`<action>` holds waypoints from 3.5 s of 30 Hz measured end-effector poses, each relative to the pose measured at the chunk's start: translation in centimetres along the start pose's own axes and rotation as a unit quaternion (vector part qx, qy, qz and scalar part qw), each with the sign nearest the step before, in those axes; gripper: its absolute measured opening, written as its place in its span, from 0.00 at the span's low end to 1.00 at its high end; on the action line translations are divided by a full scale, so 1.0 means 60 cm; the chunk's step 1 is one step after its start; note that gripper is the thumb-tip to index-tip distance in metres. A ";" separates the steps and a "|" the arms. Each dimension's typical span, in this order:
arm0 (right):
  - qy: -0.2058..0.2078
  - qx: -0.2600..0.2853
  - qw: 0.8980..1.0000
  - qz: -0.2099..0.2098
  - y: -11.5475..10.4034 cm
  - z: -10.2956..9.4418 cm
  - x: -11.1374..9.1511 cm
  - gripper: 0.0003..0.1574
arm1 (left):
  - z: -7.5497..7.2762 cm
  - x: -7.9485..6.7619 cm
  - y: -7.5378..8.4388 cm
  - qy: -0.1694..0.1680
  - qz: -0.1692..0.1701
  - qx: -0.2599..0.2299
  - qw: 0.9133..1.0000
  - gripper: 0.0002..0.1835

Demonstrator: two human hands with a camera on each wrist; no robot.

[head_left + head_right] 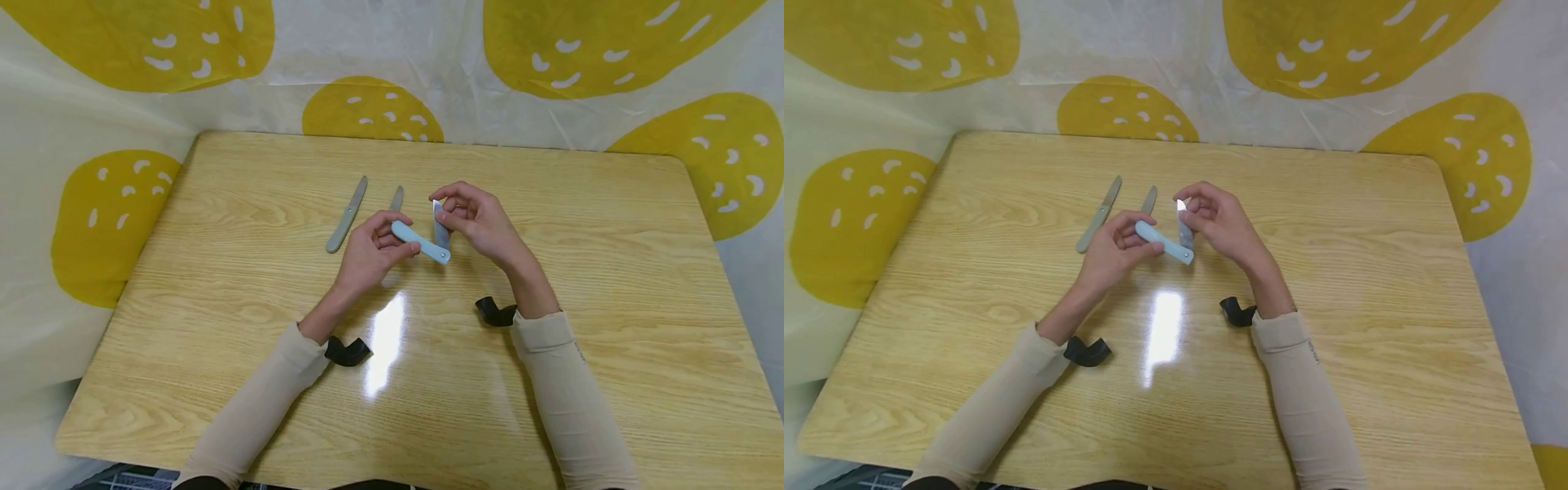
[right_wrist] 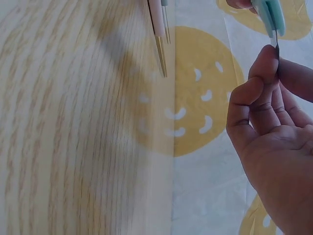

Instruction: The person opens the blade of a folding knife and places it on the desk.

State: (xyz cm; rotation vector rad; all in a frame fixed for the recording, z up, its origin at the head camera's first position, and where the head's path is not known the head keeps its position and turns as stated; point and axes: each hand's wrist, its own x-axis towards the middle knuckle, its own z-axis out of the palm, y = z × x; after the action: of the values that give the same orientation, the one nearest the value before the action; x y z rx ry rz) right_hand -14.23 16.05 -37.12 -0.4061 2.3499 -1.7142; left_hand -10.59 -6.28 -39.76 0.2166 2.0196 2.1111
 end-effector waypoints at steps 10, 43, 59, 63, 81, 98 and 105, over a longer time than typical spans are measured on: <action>0.025 0.014 1.000 0.006 0.003 0.000 0.003 0.17 | -0.001 0.002 -0.001 0.021 -0.010 -0.020 1.000 0.19; 0.145 0.121 0.982 0.021 0.011 0.000 0.009 0.15 | 0.002 0.003 -0.012 0.091 0.039 -0.065 0.993 0.20; 0.164 0.206 0.964 0.025 0.021 -0.006 0.008 0.14 | 0.009 0.001 -0.022 0.124 0.044 -0.042 0.990 0.19; 0.162 0.221 0.961 0.026 0.023 -0.008 0.008 0.13 | 0.009 0.002 -0.022 0.134 0.044 -0.037 0.989 0.20; 0.174 0.256 0.950 0.034 0.027 0.000 0.013 0.14 | 0.008 0.004 -0.025 0.175 0.071 -0.045 0.981 0.20; 0.171 0.279 0.944 0.054 0.032 0.009 0.019 0.11 | 0.005 0.008 -0.029 0.212 0.074 -0.063 0.972 0.18; 0.154 0.264 0.950 0.069 0.035 0.007 0.018 0.11 | 0.000 0.010 -0.033 0.215 0.067 -0.061 0.972 0.20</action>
State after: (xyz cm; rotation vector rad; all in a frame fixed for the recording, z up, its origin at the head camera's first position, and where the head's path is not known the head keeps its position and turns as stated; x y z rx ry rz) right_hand -15.29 15.91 -39.24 0.1235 1.9100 -2.3616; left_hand -11.08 -6.05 -41.74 -0.1436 2.1337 2.5369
